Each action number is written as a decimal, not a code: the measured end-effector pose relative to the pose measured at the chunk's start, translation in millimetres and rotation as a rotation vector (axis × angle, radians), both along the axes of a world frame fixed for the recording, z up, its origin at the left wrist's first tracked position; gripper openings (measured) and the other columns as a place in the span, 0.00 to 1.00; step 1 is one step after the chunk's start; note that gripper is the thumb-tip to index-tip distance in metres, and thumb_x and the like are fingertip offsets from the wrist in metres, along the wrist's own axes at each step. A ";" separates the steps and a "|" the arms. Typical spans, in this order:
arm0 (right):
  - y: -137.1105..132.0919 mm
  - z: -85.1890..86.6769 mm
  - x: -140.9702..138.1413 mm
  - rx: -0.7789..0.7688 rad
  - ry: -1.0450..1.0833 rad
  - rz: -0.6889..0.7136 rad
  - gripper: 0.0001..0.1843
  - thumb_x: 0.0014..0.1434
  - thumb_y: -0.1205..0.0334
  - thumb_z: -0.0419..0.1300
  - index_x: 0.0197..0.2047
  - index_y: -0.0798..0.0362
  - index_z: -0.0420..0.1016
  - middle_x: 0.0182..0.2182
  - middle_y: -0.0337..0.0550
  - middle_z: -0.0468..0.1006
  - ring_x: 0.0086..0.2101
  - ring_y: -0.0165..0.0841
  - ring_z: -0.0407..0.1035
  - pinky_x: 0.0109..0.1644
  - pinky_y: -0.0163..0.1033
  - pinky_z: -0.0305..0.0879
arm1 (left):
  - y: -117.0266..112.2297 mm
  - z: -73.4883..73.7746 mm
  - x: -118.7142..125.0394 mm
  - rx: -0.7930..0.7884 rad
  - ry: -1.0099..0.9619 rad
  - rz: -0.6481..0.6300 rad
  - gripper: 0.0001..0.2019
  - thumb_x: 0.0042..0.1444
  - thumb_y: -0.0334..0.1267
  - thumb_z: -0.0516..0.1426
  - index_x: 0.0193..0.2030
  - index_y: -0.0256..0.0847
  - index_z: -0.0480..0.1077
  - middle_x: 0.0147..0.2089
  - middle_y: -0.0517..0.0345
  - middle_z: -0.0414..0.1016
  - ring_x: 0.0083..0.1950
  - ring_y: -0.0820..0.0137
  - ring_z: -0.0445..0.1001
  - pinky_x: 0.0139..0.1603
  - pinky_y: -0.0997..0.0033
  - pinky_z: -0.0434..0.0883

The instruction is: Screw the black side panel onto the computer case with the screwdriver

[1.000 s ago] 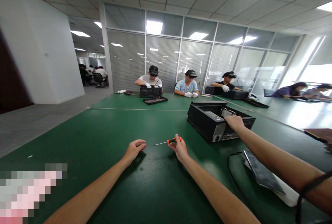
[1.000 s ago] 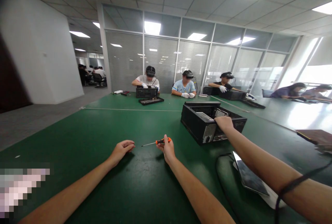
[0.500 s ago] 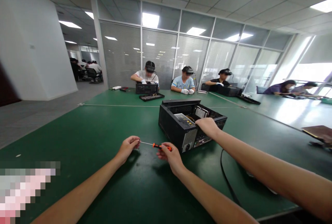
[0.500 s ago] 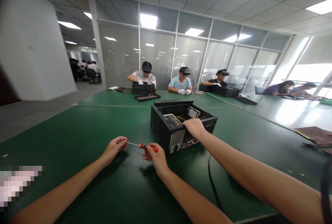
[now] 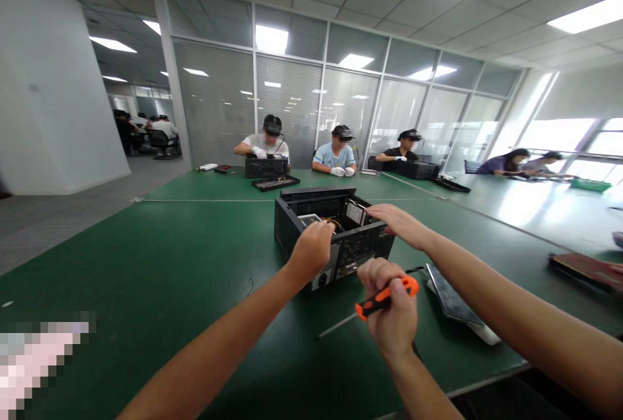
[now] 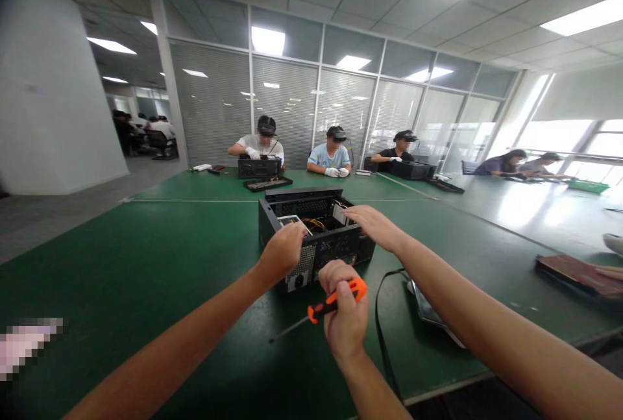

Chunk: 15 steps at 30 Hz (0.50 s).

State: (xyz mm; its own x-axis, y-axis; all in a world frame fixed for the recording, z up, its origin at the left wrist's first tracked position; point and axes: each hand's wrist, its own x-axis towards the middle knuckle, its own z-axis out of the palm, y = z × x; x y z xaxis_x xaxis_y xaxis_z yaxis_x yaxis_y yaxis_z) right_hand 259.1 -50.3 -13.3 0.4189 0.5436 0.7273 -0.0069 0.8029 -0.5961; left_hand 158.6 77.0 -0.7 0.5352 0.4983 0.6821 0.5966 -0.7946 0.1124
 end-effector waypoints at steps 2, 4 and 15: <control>-9.6 18.3 11.2 0.093 -0.110 -0.079 0.15 0.59 0.55 0.49 0.23 0.52 0.58 0.24 0.38 0.62 0.25 0.30 0.63 0.29 0.37 0.60 | 4.4 4.8 45.3 0.066 0.110 0.080 0.11 0.60 0.26 0.42 0.44 0.35 0.62 0.44 0.46 0.71 0.51 0.62 0.68 0.52 0.61 0.65; -16.2 33.9 26.6 0.007 -0.343 -0.218 0.11 0.58 0.57 0.52 0.26 0.52 0.60 0.29 0.40 0.67 0.25 0.29 0.64 0.29 0.36 0.60 | 9.1 6.1 78.8 0.025 0.182 0.168 0.11 0.60 0.27 0.42 0.44 0.35 0.62 0.37 0.48 0.72 0.43 0.62 0.73 0.43 0.63 0.70; 133.9 80.5 175.2 -0.613 -1.192 -0.969 0.18 0.57 0.48 0.52 0.34 0.54 0.72 0.29 0.46 0.75 0.30 0.34 0.67 0.33 0.34 0.57 | 26.9 4.2 42.1 -0.041 0.233 0.298 0.13 0.60 0.27 0.41 0.48 0.37 0.59 0.33 0.49 0.73 0.34 0.64 0.77 0.30 0.73 0.69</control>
State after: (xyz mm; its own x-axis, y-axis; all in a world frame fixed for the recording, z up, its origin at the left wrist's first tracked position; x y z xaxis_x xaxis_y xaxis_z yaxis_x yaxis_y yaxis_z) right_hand 434.4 83.6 67.2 0.1511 0.7384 0.6572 0.9885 -0.1059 -0.1084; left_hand 200.7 103.9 3.5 0.5014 0.6799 0.5351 0.8141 -0.5802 -0.0257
